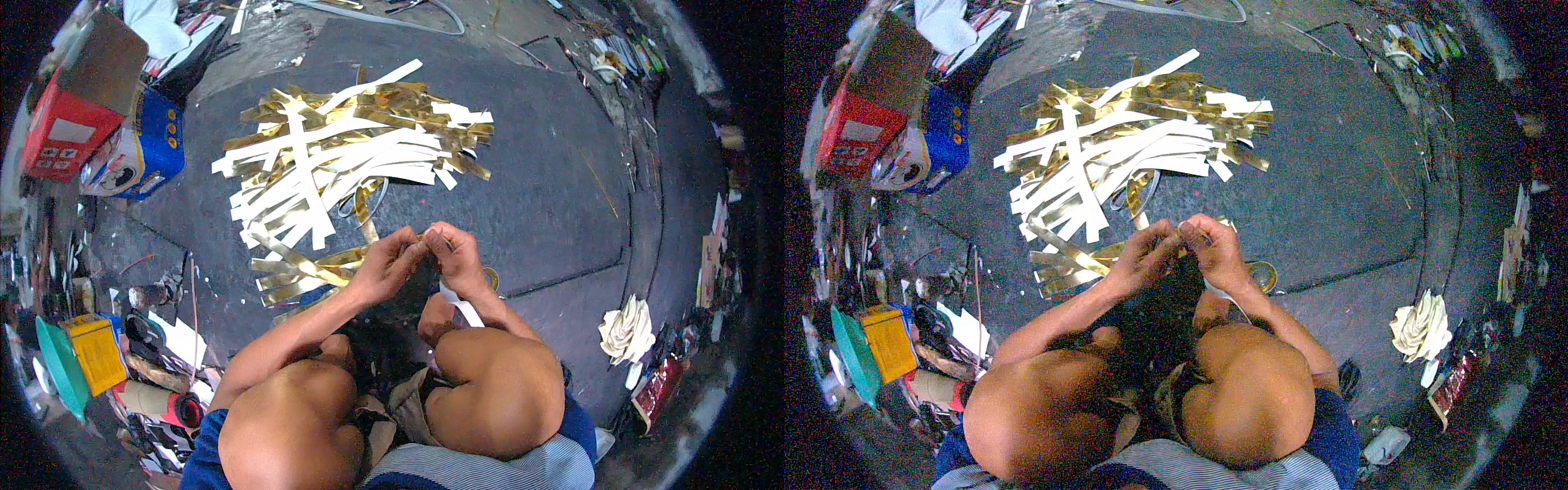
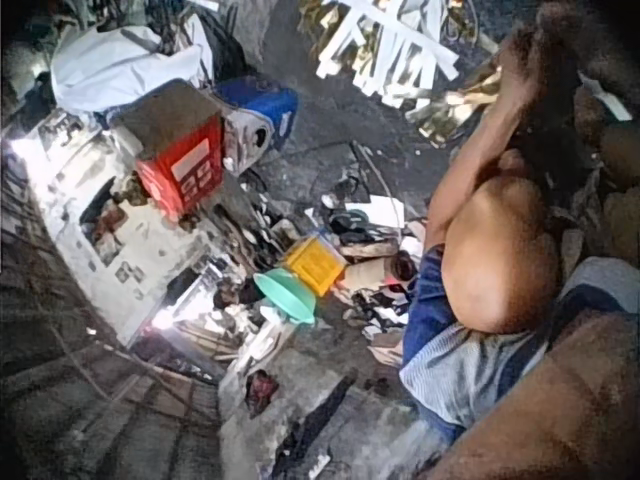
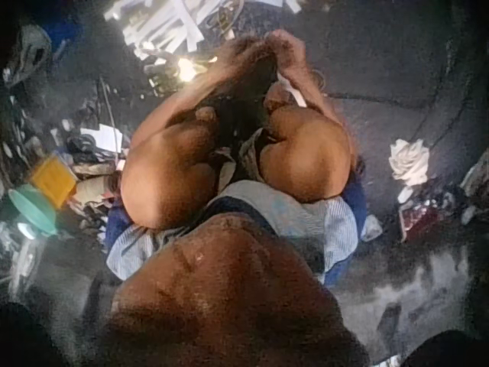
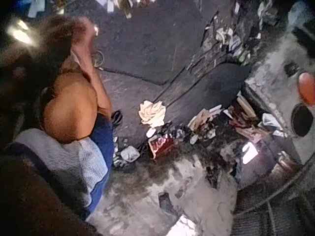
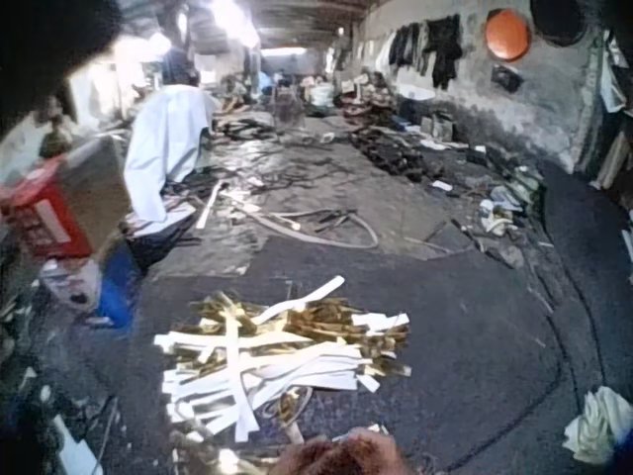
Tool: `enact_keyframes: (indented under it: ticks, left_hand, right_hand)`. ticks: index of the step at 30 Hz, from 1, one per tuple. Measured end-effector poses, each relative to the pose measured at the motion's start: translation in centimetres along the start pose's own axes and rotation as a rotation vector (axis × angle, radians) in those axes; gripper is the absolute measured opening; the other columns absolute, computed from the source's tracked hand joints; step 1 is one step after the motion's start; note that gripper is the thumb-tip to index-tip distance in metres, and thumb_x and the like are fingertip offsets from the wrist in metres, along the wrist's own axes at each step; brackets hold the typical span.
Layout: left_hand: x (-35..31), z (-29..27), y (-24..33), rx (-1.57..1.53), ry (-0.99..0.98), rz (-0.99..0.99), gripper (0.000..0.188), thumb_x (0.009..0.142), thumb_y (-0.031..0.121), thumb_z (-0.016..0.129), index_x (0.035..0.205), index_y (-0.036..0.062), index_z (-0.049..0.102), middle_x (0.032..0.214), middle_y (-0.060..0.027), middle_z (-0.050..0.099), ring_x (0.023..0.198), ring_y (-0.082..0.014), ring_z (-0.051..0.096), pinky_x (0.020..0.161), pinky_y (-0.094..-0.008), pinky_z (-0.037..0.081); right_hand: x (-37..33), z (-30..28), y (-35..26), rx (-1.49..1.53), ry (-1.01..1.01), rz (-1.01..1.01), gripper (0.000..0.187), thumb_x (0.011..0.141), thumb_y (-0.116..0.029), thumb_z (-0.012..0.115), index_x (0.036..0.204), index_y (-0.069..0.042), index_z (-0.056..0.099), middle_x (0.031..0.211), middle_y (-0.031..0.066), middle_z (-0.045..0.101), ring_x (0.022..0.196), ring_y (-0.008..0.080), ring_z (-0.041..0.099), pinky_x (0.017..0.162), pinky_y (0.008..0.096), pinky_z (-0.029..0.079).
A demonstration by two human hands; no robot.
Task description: The person sits on the floor and separates a pile of gold and white tinsel strips by hand. They pick up individual strips, peel them apart, and place them into separate piles on the floor.
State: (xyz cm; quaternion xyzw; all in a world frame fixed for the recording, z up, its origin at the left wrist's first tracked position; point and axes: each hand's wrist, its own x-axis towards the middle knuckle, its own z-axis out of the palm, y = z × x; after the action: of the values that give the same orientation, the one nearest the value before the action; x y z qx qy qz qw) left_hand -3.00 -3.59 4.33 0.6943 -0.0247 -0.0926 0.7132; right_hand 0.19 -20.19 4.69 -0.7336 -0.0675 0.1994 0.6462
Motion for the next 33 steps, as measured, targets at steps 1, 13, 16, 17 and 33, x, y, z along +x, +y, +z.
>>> enact_keyframes:
  ticks: [1, 13, 16, 17, 33]
  left_hand:
    - [0.1, 0.0, 0.1, -0.032, -0.009, 0.027, 0.03, 0.097, 0.033, 0.054, 0.099, 0.0042, 0.065, 0.082, -0.0089, 0.065, 0.077, -0.0182, 0.059, 0.069, -0.0339, 0.047]
    - [-0.2, -1.5, -5.5, 0.162, 0.045, 0.182, 0.025, 0.102, 0.023, 0.046, 0.087, 0.0049, 0.053, 0.071, -0.0052, 0.052, 0.065, -0.0145, 0.047, 0.059, -0.031, 0.039]
    - [-0.1, -1.0, -2.0, 0.194, 0.034, 0.143, 0.027, 0.102, 0.026, 0.044, 0.089, 0.0044, 0.053, 0.071, -0.0077, 0.053, 0.065, -0.018, 0.05, 0.06, -0.0331, 0.041]
    - [-0.2, -1.1, -0.2, 0.161, 0.02, 0.101, 0.028, 0.101, 0.027, 0.044, 0.089, 0.0042, 0.053, 0.071, -0.0088, 0.053, 0.065, -0.0194, 0.051, 0.061, -0.0341, 0.041]
    - [0.3, -2.9, 3.0, 0.323, -0.151, 0.151, 0.02, 0.097, 0.02, 0.05, 0.105, 0.0024, 0.055, 0.086, -0.02, 0.057, 0.071, -0.0302, 0.053, 0.065, -0.0394, 0.043]
  right_hand:
    - [-0.1, 0.2, 0.2, 0.019, 0.018, -0.009, 0.03, 0.097, -0.032, 0.057, 0.086, -0.005, 0.061, 0.071, -0.0009, 0.061, 0.068, 0.007, 0.053, 0.063, 0.0248, 0.044]
    - [0.8, 2.0, 0.1, -0.087, 0.002, -0.024, 0.026, 0.098, -0.026, 0.052, 0.093, -0.001, 0.058, 0.077, 0.0079, 0.06, 0.073, 0.0145, 0.056, 0.068, 0.0318, 0.047]
    - [0.6, 1.7, 0.5, -0.209, 0.037, -0.049, 0.026, 0.098, -0.025, 0.051, 0.094, -0.001, 0.058, 0.079, 0.0103, 0.062, 0.074, 0.016, 0.059, 0.068, 0.0326, 0.048]
    - [0.6, 1.8, 0.6, -0.235, 0.039, -0.065, 0.026, 0.098, -0.024, 0.05, 0.094, 0.0, 0.058, 0.079, 0.011, 0.063, 0.074, 0.0164, 0.059, 0.067, 0.0328, 0.049]
    - [0.8, 1.8, -0.3, -0.064, 0.051, 0.01, 0.024, 0.098, -0.026, 0.054, 0.088, -0.004, 0.059, 0.073, 0.001, 0.058, 0.07, 0.0097, 0.052, 0.065, 0.028, 0.045]
